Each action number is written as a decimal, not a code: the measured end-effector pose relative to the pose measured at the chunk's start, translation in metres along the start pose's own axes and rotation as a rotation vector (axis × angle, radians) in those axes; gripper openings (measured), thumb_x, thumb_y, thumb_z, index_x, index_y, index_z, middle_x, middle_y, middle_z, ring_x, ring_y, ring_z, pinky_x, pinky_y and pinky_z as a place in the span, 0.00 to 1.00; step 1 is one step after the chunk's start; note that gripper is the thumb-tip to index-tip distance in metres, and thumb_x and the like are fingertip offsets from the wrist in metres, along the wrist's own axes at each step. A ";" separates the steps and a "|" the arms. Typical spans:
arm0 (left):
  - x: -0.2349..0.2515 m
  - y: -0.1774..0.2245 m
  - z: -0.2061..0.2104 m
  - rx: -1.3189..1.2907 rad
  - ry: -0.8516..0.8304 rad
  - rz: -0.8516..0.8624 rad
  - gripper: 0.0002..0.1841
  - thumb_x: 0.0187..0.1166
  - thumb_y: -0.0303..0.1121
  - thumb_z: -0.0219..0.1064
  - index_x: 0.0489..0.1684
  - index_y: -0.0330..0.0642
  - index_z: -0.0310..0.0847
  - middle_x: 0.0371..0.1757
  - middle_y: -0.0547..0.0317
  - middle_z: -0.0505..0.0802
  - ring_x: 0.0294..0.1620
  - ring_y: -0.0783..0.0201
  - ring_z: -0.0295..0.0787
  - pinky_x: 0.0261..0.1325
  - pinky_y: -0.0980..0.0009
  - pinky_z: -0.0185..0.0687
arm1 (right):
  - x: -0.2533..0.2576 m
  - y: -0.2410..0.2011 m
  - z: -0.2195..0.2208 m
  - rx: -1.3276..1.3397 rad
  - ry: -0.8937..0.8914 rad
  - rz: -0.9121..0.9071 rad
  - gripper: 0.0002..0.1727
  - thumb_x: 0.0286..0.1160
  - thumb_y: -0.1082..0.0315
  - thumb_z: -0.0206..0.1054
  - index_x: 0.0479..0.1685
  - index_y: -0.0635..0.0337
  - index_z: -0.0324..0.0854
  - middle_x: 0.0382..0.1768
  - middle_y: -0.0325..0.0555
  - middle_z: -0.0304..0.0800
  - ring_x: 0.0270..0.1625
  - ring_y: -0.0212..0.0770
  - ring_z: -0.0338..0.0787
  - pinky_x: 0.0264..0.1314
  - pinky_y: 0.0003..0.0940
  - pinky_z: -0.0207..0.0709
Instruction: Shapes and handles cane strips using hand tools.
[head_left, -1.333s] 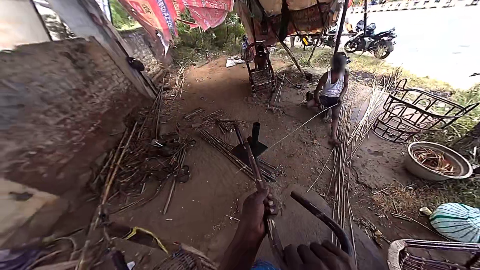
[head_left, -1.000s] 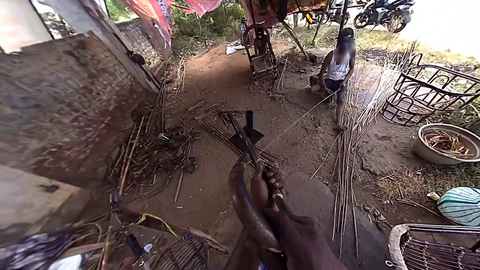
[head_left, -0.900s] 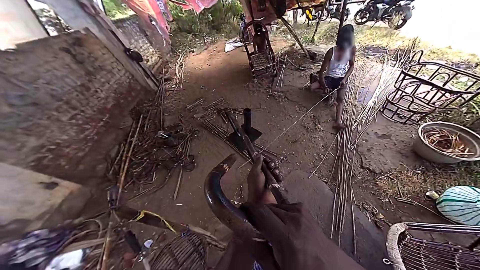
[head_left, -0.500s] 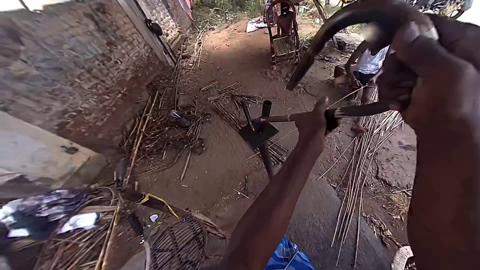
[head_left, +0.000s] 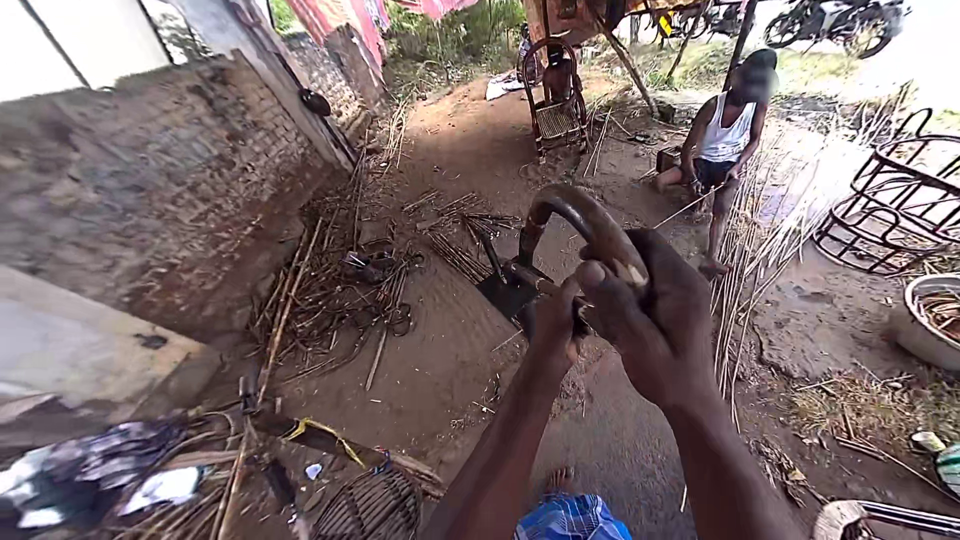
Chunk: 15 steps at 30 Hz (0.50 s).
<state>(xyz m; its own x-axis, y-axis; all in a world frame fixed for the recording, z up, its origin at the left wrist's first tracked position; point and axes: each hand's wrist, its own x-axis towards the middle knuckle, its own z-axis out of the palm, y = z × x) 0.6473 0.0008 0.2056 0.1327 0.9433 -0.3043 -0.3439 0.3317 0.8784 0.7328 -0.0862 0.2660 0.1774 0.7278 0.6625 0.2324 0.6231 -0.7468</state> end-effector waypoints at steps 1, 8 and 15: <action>0.008 0.000 0.001 -0.011 0.019 0.005 0.14 0.88 0.40 0.61 0.33 0.42 0.76 0.16 0.62 0.80 0.10 0.71 0.74 0.14 0.75 0.75 | 0.006 0.005 0.003 0.011 0.017 0.006 0.16 0.87 0.57 0.63 0.57 0.60 0.80 0.25 0.32 0.80 0.18 0.27 0.76 0.16 0.25 0.73; 0.068 -0.003 0.067 0.081 0.130 -0.036 0.17 0.87 0.42 0.59 0.45 0.33 0.77 0.23 0.54 0.86 0.15 0.66 0.83 0.19 0.72 0.83 | 0.093 0.065 -0.072 0.293 0.095 0.287 0.14 0.93 0.59 0.51 0.41 0.48 0.80 0.10 0.23 0.64 0.08 0.21 0.61 0.09 0.17 0.61; 0.085 0.000 0.089 0.176 0.229 -0.038 0.18 0.83 0.42 0.62 0.52 0.32 0.77 0.30 0.50 0.87 0.22 0.61 0.85 0.24 0.65 0.85 | 0.128 0.098 -0.096 0.377 0.036 0.346 0.18 0.92 0.49 0.51 0.48 0.48 0.82 0.12 0.28 0.62 0.07 0.26 0.59 0.05 0.22 0.60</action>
<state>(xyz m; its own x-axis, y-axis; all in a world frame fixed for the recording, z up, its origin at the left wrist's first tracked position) 0.7412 0.0799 0.2125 -0.0781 0.9151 -0.3955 -0.1735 0.3782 0.9093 0.8703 0.0411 0.2832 0.2177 0.9035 0.3692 -0.2059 0.4123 -0.8875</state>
